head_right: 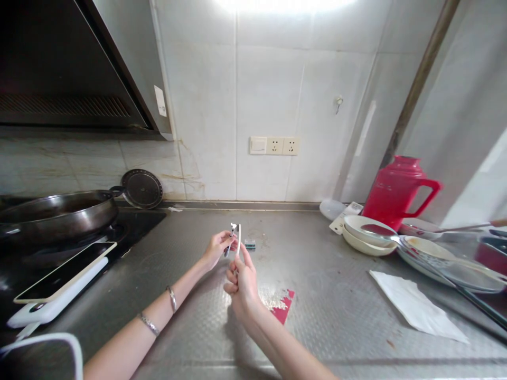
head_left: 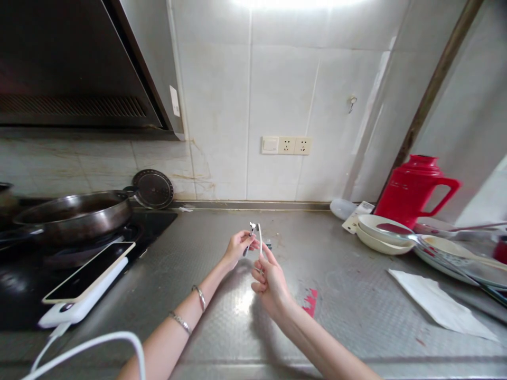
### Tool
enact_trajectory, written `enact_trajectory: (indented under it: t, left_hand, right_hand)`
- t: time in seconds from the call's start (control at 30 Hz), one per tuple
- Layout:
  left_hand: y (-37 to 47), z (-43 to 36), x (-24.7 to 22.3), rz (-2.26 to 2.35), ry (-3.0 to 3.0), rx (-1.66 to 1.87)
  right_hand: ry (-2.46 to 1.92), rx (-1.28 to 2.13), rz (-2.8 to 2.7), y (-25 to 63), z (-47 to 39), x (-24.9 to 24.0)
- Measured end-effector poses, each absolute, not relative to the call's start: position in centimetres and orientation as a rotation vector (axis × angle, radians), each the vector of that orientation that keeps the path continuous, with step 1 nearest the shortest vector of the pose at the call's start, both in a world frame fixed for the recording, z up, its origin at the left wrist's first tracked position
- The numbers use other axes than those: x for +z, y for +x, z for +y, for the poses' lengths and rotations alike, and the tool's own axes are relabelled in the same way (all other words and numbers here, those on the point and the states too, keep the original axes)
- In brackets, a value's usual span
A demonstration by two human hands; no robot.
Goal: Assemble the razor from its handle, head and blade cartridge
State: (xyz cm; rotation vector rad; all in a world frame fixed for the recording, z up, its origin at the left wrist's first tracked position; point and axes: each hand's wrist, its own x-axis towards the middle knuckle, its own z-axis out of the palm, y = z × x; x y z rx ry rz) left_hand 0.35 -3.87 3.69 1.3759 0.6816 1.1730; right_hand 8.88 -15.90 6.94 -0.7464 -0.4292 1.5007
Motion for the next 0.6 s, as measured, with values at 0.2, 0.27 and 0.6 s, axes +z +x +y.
enact_trajectory:
  t: [0.2, 0.27, 0.6]
  left_hand:
    - [0.5, -3.6, 3.6, 0.716, 1.386, 1.225]
    - [0.4, -3.3, 3.6, 0.751, 1.365, 1.289]
    - [0.4, -2.4, 3.0, 0.849, 1.268, 1.32]
  right_hand:
    - [-0.788, 1.5, -0.436, 10.2, -15.8, 7.7]
    - [-0.8, 1.438, -0.506, 11.4, -14.5, 8.5]
    - [-1.32, 0.97, -0.962, 17.5, -4.7, 6.5]
